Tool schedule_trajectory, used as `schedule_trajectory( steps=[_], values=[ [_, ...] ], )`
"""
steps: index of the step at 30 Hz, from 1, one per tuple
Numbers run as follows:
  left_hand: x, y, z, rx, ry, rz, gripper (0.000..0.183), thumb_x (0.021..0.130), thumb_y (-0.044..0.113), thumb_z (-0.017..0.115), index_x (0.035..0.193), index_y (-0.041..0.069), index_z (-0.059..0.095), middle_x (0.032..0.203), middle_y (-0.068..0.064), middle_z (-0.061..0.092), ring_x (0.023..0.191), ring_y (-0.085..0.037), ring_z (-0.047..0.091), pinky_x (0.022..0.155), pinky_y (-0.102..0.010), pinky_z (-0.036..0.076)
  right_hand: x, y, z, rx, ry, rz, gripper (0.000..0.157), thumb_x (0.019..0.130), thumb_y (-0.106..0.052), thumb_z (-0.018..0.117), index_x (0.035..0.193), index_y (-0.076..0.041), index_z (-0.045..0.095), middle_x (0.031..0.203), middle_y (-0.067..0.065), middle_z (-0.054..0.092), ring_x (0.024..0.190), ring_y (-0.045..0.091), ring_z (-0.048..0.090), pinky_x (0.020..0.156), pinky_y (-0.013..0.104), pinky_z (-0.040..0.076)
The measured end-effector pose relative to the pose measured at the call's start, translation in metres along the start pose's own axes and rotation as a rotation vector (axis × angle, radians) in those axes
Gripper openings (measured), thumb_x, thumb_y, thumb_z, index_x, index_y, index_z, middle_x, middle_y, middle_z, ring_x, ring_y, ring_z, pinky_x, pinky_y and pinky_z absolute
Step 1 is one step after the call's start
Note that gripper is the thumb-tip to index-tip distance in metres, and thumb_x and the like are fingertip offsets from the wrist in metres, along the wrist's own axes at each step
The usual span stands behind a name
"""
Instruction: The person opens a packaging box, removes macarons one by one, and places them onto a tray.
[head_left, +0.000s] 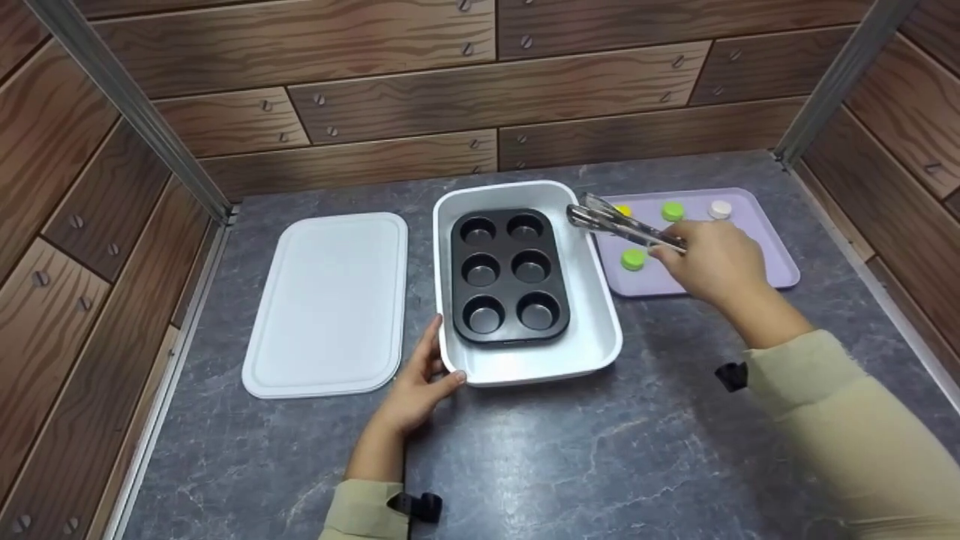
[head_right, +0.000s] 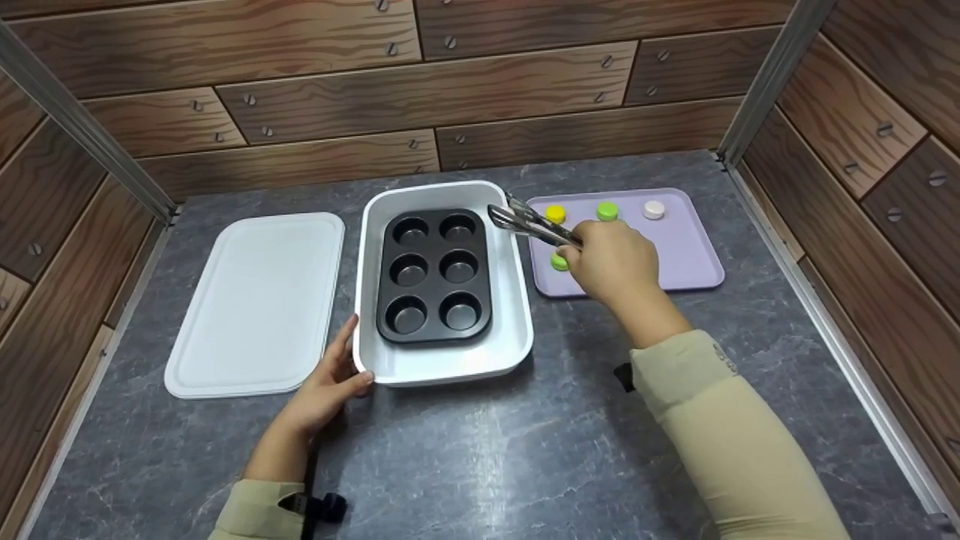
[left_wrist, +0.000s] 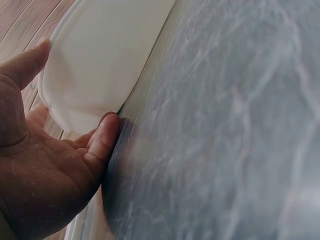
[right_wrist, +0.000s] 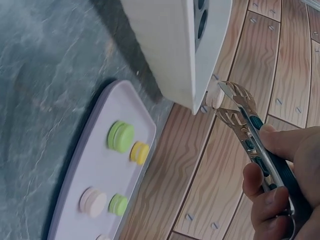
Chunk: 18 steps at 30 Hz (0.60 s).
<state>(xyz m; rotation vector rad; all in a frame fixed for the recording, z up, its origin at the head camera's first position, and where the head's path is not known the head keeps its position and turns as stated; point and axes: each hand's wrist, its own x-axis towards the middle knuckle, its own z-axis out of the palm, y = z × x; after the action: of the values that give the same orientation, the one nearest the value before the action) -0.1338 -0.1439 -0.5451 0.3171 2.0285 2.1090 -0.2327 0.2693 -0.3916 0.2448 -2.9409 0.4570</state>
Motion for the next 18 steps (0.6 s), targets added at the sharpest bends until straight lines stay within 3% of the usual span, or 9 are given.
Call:
schedule_trajectory(
  steps=[10,18],
  values=[
    [0.001,0.003,0.000,-0.014,-0.005,-0.003,0.097,0.096,-0.005,0.071,0.169,0.004,0.008,0.157,-0.038,0.037,0.128,-0.049,0.057,0.088,-0.028,0.056,-0.013,0.022,-0.009,0.003,0.070,0.019,0.030,0.096,-0.033,0.077,0.112,-0.007,0.079,0.090,0.020,0.075,0.074,0.041,0.065,0.055,0.060,0.043],
    [-0.001,0.001,-0.001,-0.026,-0.003,-0.022,0.097,0.096,-0.004,0.072,0.169,0.004,0.009,0.157,-0.037,0.037,0.126,-0.047,0.058,0.083,-0.027,0.056,-0.024,0.046,-0.013,0.004,0.028,0.102,0.039,0.099,-0.037,0.073,0.120,-0.005,0.076,0.097,0.026,0.073,0.082,0.049,0.066,0.057,0.062,0.044]
  ],
)
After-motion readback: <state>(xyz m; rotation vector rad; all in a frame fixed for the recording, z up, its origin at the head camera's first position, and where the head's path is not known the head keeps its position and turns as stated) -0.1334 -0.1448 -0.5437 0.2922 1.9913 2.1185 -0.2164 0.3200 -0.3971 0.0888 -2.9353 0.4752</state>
